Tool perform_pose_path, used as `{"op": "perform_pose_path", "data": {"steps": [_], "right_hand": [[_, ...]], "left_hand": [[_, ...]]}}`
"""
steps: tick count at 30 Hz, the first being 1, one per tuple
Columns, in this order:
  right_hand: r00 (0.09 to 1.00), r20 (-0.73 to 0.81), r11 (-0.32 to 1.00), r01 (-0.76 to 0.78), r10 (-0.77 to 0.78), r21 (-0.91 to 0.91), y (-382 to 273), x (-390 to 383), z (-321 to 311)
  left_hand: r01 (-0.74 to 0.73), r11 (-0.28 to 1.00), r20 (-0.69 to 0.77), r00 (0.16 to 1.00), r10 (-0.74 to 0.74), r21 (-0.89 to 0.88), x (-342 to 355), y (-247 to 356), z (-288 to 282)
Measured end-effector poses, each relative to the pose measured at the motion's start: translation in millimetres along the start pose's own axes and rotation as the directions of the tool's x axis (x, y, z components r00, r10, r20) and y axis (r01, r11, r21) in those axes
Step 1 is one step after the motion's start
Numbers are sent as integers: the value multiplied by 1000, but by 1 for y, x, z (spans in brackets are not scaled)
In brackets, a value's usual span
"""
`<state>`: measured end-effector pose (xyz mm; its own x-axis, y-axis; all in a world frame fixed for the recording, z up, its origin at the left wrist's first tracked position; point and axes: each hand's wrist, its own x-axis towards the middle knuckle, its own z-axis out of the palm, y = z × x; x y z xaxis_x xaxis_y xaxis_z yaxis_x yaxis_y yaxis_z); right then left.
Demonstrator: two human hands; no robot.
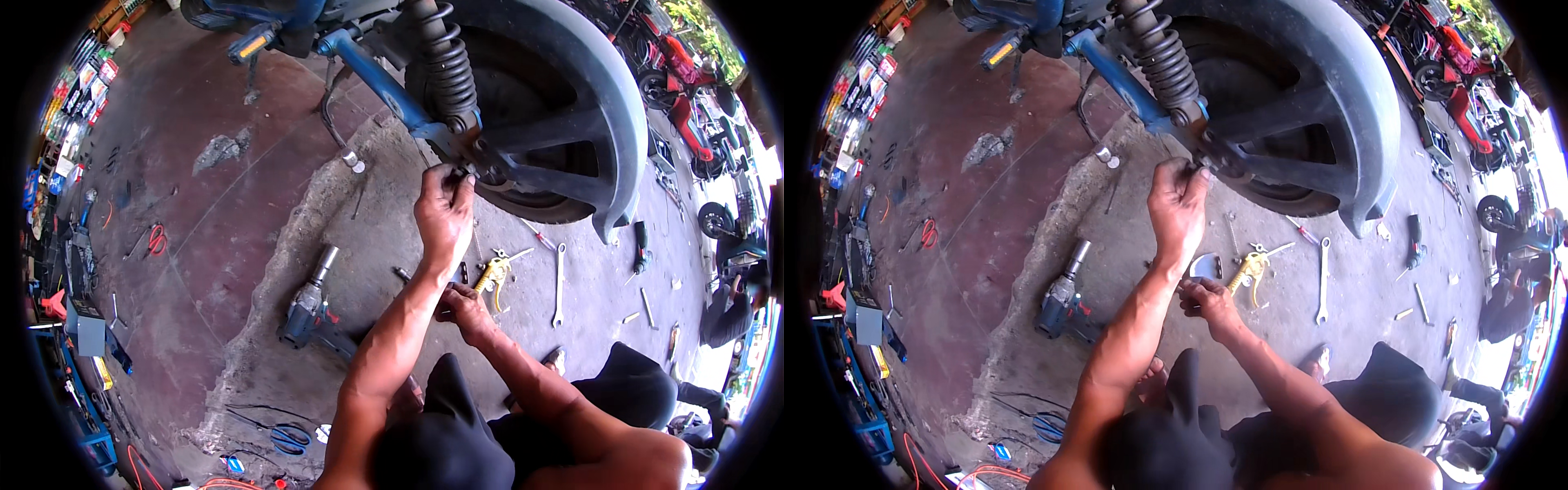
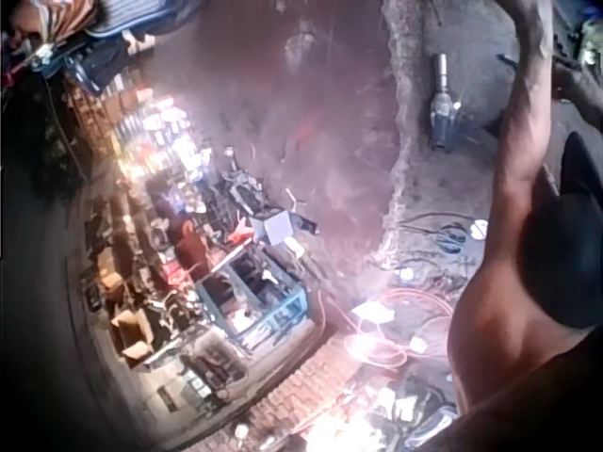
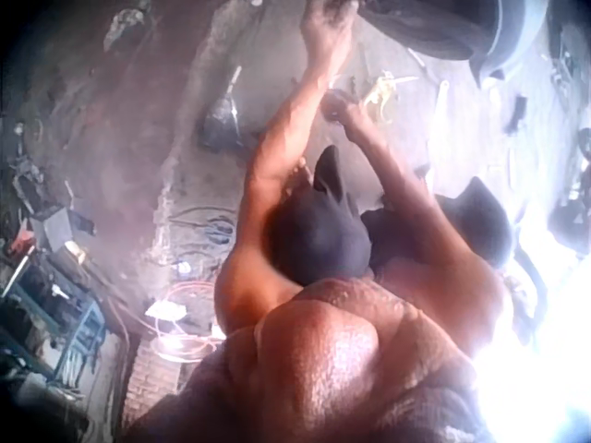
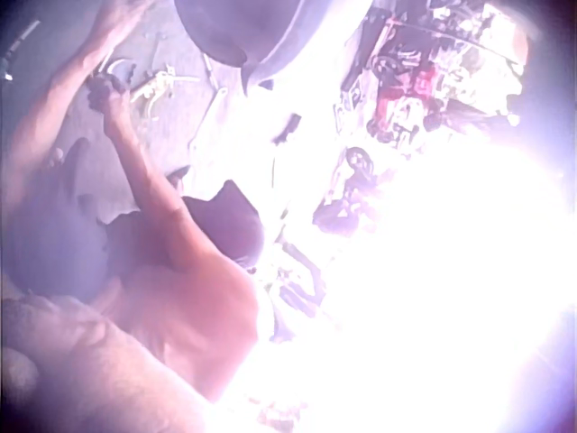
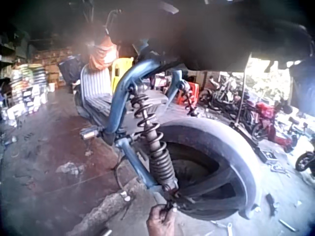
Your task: The person unfastens the rear wheel nut of an electric scooter using a cordless impact wrench, then disassembles the brake and axle hardware by hand.
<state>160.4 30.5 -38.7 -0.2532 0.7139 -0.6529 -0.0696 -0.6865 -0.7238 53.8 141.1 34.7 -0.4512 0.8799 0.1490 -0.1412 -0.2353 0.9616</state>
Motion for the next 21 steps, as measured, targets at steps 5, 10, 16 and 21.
{"op": "perform_pose_path", "data": {"steps": [5, 10, 16, 21], "right_hand": [[1000, -17, 998, 27, -26, 51, 2, -7, -7], [1000, 5, 999, 19, -19, 48, 11, -9, -4], [997, 61, 997, 47, -51, 62, 11, -5, -3], [1000, -3, 999, 11, -11, 30, 4, 11, -1]], "left_hand": [[-287, 957, -128, 951, 281, -29, -11, 4, 10], [-112, 994, -23, 993, 112, -4, -12, -1, -5], [-374, 830, -4, 911, 413, 414, -70, 3, -82], [226, 815, -496, 864, 84, 533, -188, 5, -192]]}}
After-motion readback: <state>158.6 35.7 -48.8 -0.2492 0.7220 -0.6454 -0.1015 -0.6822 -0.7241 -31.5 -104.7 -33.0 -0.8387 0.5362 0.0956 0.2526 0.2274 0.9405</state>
